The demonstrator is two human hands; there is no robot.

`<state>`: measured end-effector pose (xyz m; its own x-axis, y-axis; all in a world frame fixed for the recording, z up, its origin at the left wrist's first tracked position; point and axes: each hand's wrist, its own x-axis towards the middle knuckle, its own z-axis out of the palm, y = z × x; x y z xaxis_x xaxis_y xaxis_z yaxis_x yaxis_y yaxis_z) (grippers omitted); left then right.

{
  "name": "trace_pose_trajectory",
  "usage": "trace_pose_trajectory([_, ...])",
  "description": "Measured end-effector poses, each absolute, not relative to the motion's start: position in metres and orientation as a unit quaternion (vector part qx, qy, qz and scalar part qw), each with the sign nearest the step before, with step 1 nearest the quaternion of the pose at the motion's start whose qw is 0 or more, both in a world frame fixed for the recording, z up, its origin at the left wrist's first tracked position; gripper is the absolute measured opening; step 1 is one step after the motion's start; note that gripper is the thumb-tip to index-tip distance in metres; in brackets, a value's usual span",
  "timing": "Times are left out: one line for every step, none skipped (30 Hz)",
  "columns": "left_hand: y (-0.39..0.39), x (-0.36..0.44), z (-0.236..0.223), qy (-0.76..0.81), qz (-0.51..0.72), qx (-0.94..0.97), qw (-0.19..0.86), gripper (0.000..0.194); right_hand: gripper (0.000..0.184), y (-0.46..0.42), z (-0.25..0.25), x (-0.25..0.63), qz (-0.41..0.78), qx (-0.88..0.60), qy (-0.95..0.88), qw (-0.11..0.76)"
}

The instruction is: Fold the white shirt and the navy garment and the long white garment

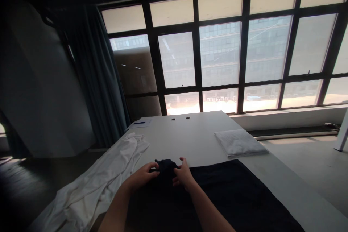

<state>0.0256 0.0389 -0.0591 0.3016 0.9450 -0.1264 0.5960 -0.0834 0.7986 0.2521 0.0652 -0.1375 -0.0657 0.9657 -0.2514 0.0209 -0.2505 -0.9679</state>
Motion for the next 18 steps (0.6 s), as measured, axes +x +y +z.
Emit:
trace_pose_trajectory([0.037, 0.024, -0.055, 0.541, 0.213, 0.714, 0.391, 0.033, 0.075, 0.065, -0.136, 0.252, 0.586, -0.541, -0.443, 0.411])
trace_pose_trajectory([0.035, 0.024, -0.051, 0.534, 0.205, 0.724, 0.385, 0.031, 0.075, 0.065, -0.135, 0.252, 0.596, -0.536, -0.436, 0.409])
trace_pose_trajectory([0.033, 0.023, -0.047, 0.527, 0.196, 0.734, 0.381, 0.030, 0.074, 0.065, -0.133, 0.253, 0.606, -0.529, -0.431, 0.409])
trace_pose_trajectory([0.032, 0.021, -0.044, 0.521, 0.187, 0.742, 0.378, 0.028, 0.072, 0.065, -0.130, 0.255, 0.615, -0.521, -0.429, 0.409])
trace_pose_trajectory([0.030, 0.020, -0.040, 0.516, 0.177, 0.749, 0.375, 0.027, 0.068, 0.066, -0.128, 0.257, 0.623, -0.511, -0.430, 0.407])
trace_pose_trajectory([0.029, 0.019, -0.038, 0.512, 0.168, 0.755, 0.374, 0.026, 0.063, 0.066, -0.125, 0.260, 0.630, -0.499, -0.435, 0.405])
trace_pose_trajectory([0.028, 0.017, -0.036, 0.509, 0.159, 0.760, 0.373, 0.025, 0.058, 0.067, -0.122, 0.263, 0.636, -0.487, -0.443, 0.402])
trace_pose_trajectory([0.028, 0.016, -0.034, 0.507, 0.150, 0.763, 0.372, 0.024, 0.052, 0.067, -0.119, 0.266, 0.638, -0.476, -0.455, 0.399])
trace_pose_trajectory([0.029, 0.014, -0.034, 0.507, 0.142, 0.765, 0.370, 0.023, 0.046, 0.068, -0.117, 0.268, 0.638, -0.466, -0.469, 0.395])
trace_pose_trajectory([0.029, 0.013, -0.035, 0.512, 0.134, 0.766, 0.367, 0.021, 0.040, 0.068, -0.115, 0.270, 0.634, -0.460, -0.484, 0.391])
trace_pose_trajectory([0.031, 0.012, -0.036, 0.520, 0.126, 0.763, 0.363, 0.021, 0.035, 0.068, -0.113, 0.272, 0.627, -0.455, -0.500, 0.387])
trace_pose_trajectory([0.032, 0.010, -0.039, 0.530, 0.117, 0.759, 0.359, 0.020, 0.031, 0.068, -0.112, 0.274, 0.618, -0.453, -0.517, 0.381])
trace_pose_trajectory([0.034, 0.009, -0.042, 0.541, 0.108, 0.755, 0.355, 0.020, 0.029, 0.067, -0.111, 0.276, 0.607, -0.453, -0.535, 0.373])
trace_pose_trajectory([0.035, 0.008, -0.045, 0.552, 0.097, 0.750, 0.352, 0.021, 0.028, 0.067, -0.110, 0.278, 0.596, -0.454, -0.555, 0.362])
trace_pose_trajectory([0.037, 0.008, -0.049, 0.560, 0.087, 0.746, 0.350, 0.021, 0.029, 0.066, -0.108, 0.280, 0.584, -0.455, -0.574, 0.350])
trace_pose_trajectory([0.039, 0.007, -0.053, 0.566, 0.077, 0.744, 0.348, 0.020, 0.032, 0.066, -0.107, 0.282, 0.571, -0.458, -0.594, 0.336])
trace_pose_trajectory([0.040, 0.006, -0.057, 0.570, 0.069, 0.742, 0.346, 0.019, 0.035, 0.065, -0.105, 0.285, 0.557, -0.460, -0.612, 0.321])
trace_pose_trajectory([0.041, 0.006, -0.061, 0.573, 0.063, 0.741, 0.343, 0.018, 0.038, 0.064, -0.102, 0.288, 0.543, -0.462, -0.631, 0.307])
